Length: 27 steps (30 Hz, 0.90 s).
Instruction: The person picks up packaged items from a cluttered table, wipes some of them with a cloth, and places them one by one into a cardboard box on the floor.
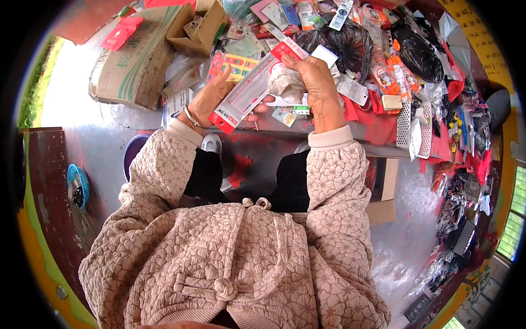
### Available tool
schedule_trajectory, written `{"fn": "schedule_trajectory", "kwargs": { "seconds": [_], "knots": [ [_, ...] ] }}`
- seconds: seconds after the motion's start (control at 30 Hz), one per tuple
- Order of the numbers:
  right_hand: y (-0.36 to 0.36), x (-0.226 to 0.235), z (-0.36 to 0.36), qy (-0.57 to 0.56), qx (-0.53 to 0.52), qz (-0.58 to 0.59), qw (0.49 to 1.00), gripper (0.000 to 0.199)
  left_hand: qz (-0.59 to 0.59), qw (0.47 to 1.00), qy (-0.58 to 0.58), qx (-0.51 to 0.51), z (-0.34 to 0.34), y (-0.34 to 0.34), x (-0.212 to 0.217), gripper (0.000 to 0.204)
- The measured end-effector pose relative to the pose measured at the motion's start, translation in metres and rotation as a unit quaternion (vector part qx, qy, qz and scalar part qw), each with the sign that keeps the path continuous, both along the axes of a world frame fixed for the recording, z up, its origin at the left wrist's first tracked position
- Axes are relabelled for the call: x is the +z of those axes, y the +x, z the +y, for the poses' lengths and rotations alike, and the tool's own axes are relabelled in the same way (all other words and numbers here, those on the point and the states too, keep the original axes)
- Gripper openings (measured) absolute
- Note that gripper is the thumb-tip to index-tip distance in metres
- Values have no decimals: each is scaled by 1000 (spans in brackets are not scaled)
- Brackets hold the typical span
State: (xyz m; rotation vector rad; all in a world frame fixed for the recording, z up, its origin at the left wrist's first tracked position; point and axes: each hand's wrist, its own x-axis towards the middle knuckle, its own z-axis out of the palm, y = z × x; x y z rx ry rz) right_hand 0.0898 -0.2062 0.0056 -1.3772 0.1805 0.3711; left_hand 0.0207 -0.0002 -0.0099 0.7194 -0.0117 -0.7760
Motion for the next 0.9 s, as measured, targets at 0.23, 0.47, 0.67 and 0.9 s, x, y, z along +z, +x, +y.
{"fn": "schedule_trajectory", "kwargs": {
  "seconds": [0.23,0.47,0.67,0.9],
  "knots": [
    [3,-4,-6,-23,13,-20,999,19,-51,997,49,-15,-4,5,-11,44],
    [0,20,-19,-76,-188,-252,946,19,-60,995,62,52,-8,9,-14,41],
    [-36,2,39,-401,86,-440,799,18,-51,993,102,29,-5,5,-22,43],
    [35,-9,-54,-590,-214,-350,695,24,-76,995,55,-44,-4,-4,-4,52]
  ]
}}
